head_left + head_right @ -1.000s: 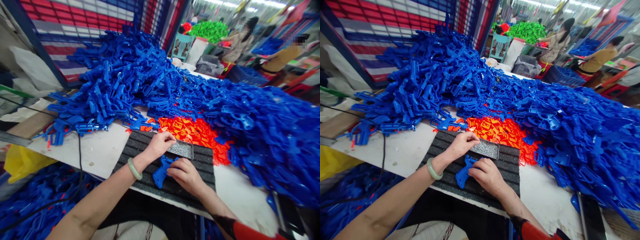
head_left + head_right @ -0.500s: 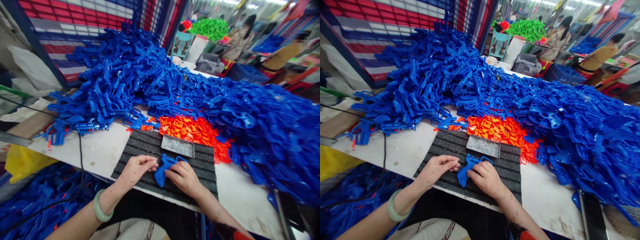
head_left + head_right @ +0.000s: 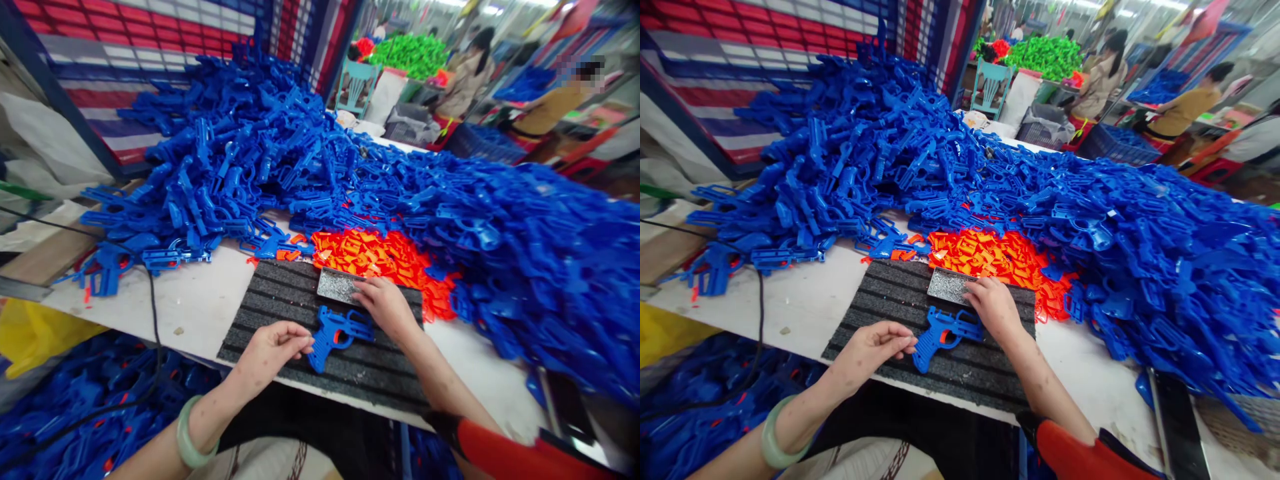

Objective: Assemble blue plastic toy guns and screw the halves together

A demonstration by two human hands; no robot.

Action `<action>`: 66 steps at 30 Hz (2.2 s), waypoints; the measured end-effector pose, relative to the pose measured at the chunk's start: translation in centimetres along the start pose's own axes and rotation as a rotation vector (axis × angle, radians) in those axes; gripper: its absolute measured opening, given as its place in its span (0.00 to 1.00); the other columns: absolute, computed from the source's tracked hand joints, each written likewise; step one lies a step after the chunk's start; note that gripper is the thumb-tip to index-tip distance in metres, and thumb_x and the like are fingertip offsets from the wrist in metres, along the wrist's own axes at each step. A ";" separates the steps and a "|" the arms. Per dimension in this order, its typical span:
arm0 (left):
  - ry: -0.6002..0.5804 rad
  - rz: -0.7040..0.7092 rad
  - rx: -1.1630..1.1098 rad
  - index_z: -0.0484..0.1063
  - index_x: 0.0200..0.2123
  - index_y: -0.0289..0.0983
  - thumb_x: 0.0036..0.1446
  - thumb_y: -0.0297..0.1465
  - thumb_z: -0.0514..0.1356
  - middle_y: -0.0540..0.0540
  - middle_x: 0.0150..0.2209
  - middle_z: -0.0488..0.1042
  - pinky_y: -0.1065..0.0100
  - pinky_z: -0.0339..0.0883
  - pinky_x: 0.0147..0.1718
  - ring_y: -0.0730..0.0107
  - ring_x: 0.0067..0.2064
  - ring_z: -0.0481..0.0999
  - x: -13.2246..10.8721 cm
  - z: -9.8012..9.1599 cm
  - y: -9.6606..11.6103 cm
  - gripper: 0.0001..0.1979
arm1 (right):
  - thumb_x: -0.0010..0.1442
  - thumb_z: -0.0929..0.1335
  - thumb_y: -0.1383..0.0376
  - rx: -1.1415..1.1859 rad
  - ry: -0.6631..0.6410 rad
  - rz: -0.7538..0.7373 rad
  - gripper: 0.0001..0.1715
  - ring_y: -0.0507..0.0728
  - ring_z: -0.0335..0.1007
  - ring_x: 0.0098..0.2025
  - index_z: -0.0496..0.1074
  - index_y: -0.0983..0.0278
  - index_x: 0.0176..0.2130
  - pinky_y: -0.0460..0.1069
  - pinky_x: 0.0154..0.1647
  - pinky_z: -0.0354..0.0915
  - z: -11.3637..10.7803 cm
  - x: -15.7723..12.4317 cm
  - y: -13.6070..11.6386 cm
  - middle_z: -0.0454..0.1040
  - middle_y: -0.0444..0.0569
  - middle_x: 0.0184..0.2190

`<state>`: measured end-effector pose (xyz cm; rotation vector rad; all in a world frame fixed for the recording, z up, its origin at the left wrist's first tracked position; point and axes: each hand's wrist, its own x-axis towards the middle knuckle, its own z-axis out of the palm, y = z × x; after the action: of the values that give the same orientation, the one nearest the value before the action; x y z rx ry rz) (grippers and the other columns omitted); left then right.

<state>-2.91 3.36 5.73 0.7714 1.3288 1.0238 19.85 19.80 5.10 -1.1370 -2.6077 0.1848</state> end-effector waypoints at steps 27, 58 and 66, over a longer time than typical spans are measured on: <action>0.155 1.032 1.008 0.73 0.48 0.38 0.64 0.25 0.55 0.46 0.34 0.74 0.66 0.66 0.37 0.69 0.35 0.68 0.0 -0.1 -2.9 0.11 | 0.61 0.63 0.68 0.155 -0.002 0.177 0.09 0.57 0.72 0.36 0.73 0.61 0.37 0.51 0.40 0.66 0.7 0.2 0.5 0.77 0.49 0.33; 0.045 0.636 1.539 0.75 0.38 0.29 0.63 0.26 0.53 0.33 0.43 0.75 0.55 0.65 0.50 0.48 0.59 0.66 11.3 5.5 6.7 0.11 | 0.64 0.61 0.66 0.223 0.067 0.210 0.11 0.59 0.74 0.43 0.72 0.63 0.40 0.53 0.47 0.68 0.9 -0.1 -1.0 0.78 0.52 0.38; 0.070 0.682 1.408 0.73 0.40 0.30 0.65 0.25 0.51 0.31 0.47 0.73 0.51 0.63 0.54 0.48 0.62 0.62 11.5 5.0 5.8 0.10 | 0.63 0.65 0.62 0.514 0.177 0.249 0.11 0.57 0.78 0.41 0.77 0.60 0.42 0.52 0.44 0.72 0.0 -2.4 -1.2 0.81 0.48 0.39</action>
<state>0.58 16.65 7.01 2.3613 1.8252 0.4396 20.58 17.22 4.90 -1.2073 -2.0812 0.7226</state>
